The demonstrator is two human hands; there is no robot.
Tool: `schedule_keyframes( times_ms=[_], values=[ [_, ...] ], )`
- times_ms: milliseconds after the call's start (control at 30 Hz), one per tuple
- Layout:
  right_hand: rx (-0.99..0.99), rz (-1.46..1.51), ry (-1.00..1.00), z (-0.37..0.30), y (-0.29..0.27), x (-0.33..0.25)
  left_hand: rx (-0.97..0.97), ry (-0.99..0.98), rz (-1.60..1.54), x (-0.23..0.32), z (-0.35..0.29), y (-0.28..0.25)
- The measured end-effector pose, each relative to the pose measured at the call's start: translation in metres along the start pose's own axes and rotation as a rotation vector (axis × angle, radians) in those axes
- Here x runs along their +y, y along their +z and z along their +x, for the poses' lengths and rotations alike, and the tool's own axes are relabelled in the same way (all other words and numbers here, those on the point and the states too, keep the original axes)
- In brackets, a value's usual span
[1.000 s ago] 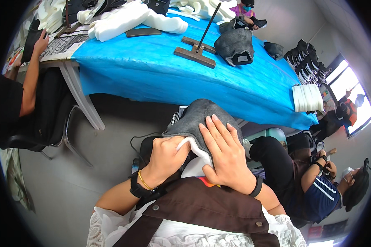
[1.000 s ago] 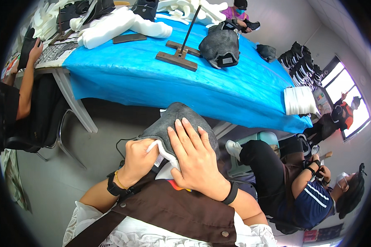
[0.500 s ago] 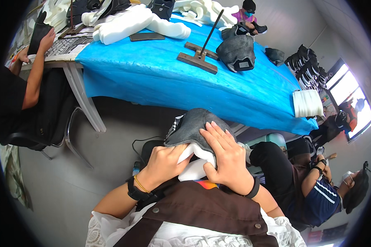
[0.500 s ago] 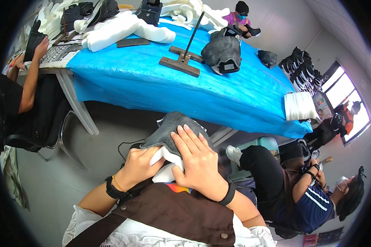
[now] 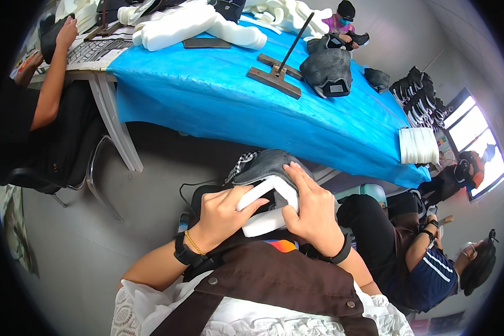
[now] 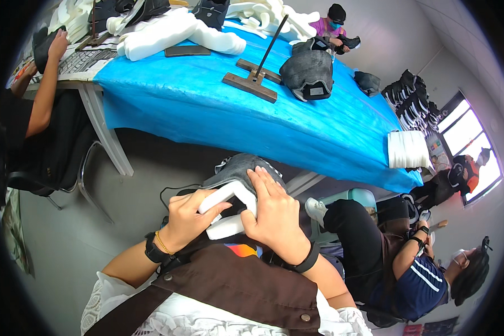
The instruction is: Manually inserting foam padding and liners into shoe uppers as part of the manufacturing process.
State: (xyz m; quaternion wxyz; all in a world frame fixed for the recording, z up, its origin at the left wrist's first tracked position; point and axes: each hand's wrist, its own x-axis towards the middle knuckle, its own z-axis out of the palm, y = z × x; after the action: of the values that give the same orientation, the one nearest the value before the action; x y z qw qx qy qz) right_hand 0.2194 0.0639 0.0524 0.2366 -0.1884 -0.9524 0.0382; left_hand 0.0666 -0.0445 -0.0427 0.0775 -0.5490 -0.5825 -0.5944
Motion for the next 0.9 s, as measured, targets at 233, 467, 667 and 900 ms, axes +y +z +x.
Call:
schedule_keyframes(
  times_ms=[233,467,667,900],
  values=[
    [-0.086,0.040,0.086,-0.001,-0.001,0.005,0.001,0.096,0.140,0.000,0.006,-0.003],
    [-0.078,0.002,0.031,-0.005,0.001,0.004,-0.011,0.073,0.218,0.001,0.010,0.000],
    [-0.074,0.009,0.031,-0.005,0.001,0.004,0.050,0.122,0.255,0.000,0.013,0.003],
    [-0.082,-0.034,-0.004,-0.005,0.003,0.001,0.088,0.041,0.293,-0.002,0.013,0.002]
  ],
)
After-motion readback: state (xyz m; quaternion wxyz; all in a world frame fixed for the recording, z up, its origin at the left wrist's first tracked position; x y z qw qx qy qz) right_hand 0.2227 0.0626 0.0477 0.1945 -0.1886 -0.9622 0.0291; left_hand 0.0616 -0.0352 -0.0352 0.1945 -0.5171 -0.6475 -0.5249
